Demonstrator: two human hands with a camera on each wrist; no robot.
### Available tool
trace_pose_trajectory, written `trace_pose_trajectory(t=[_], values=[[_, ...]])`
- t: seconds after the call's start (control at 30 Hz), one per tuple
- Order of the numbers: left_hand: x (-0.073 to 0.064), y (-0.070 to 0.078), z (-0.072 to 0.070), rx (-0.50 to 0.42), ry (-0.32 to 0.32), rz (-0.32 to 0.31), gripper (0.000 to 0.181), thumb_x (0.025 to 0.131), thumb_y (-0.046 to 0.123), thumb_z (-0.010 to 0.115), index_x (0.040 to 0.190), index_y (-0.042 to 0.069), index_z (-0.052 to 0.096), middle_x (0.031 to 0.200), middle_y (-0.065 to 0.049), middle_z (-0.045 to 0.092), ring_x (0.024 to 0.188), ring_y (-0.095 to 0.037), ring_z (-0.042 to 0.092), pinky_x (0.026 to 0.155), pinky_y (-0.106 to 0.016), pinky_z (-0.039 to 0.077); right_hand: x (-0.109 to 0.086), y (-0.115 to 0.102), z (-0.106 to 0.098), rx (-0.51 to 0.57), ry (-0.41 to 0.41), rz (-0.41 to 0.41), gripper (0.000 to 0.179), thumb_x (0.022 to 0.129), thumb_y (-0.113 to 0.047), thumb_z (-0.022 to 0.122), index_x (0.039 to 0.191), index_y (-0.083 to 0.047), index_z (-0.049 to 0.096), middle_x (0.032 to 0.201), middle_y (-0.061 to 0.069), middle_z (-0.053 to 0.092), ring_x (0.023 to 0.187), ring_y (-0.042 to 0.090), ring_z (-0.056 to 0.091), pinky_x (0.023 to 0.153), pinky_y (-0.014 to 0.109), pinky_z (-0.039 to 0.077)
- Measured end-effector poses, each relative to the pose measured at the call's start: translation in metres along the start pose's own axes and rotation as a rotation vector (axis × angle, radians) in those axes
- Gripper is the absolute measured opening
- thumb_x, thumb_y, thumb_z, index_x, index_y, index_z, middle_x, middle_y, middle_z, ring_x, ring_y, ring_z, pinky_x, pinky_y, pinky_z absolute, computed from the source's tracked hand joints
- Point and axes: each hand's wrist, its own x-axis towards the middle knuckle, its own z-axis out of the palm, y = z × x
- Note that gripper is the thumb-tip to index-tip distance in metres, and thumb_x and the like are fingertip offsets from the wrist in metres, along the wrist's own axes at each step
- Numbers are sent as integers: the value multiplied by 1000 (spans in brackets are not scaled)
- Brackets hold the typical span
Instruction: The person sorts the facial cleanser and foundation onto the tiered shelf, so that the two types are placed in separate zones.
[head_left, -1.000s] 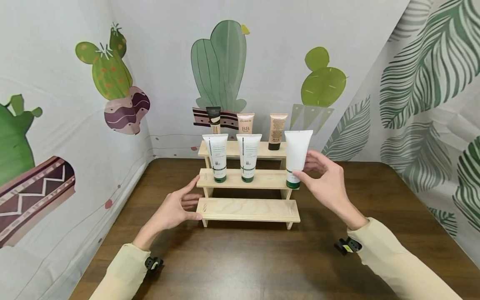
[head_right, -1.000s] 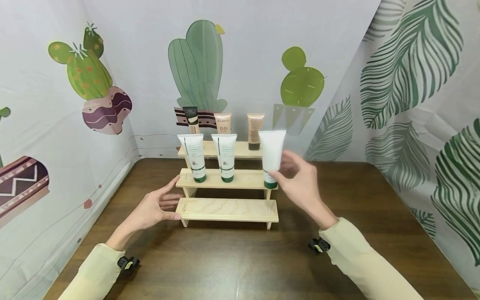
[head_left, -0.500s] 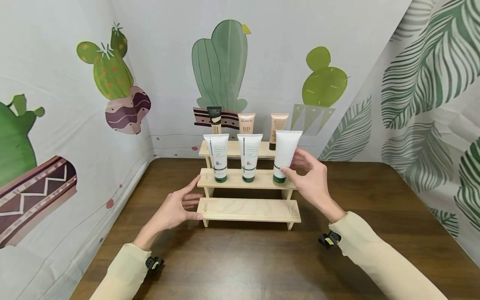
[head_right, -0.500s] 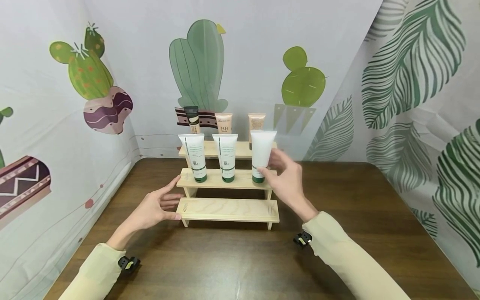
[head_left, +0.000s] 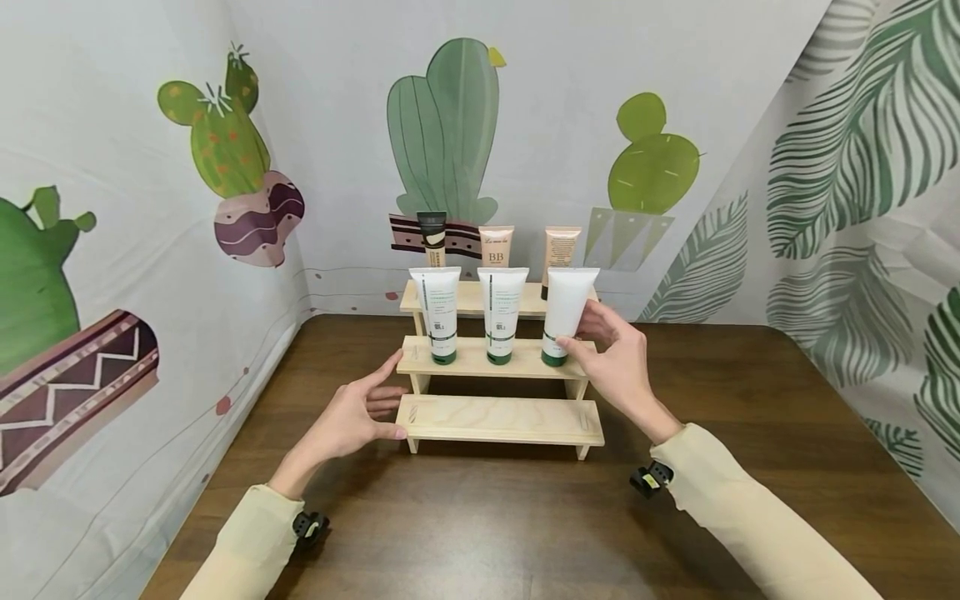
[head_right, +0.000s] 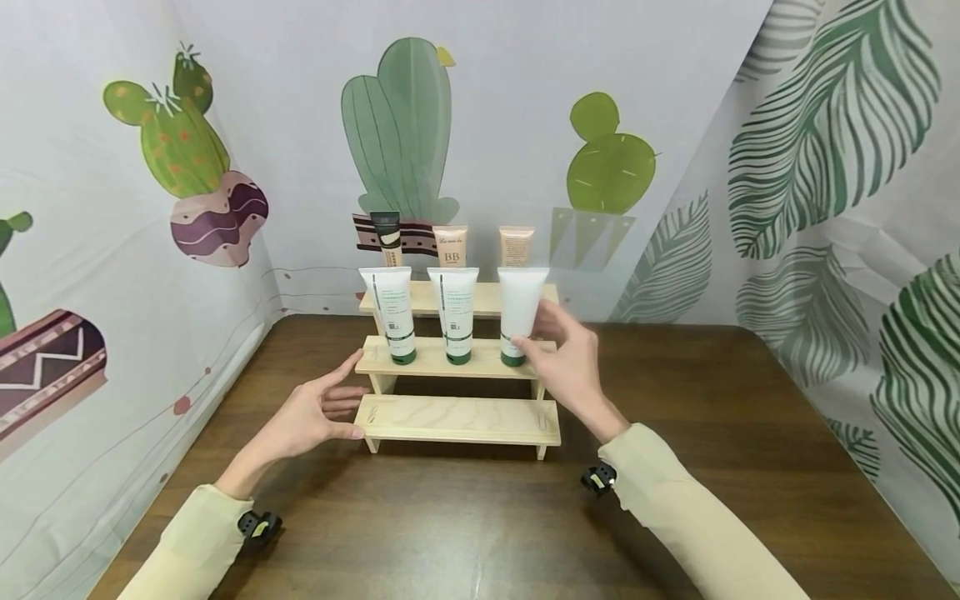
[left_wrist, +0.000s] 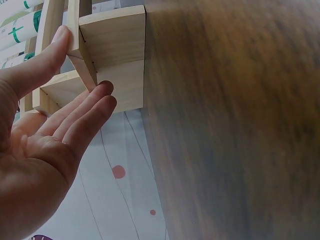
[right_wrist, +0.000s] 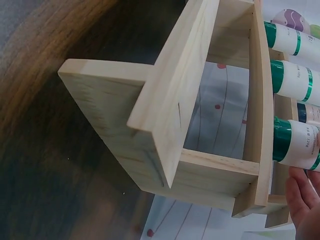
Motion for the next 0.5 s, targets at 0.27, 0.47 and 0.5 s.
trace_pose_trajectory(t=[0.27, 0.47, 0.5], values=[[0, 1, 1, 4, 2, -8, 121, 74, -1, 95, 169, 30, 26, 135, -28, 65, 117, -35, 70, 98, -44, 59, -1, 3, 0, 1, -11, -9, 51, 81, 15, 84, 129, 12, 65, 106, 26, 75, 95, 40, 72, 86, 22, 58], [-1, 1, 0, 6, 2, -10, 121, 74, -1, 95, 169, 29, 27, 135, -28, 65, 117, -35, 70, 98, -44, 60, -2, 5, 1, -2, -11, -9, 52, 82, 13, 84, 130, 9, 66, 107, 24, 75, 96, 39, 72, 88, 23, 58], [-1, 1, 0, 5, 2, -11, 121, 74, -1, 95, 169, 30, 27, 135, -28, 65, 117, -35, 70, 98, -44, 60, -2, 5, 1, -1, -9, -12, 52, 82, 13, 84, 131, 9, 66, 107, 23, 75, 96, 38, 72, 88, 24, 58]])
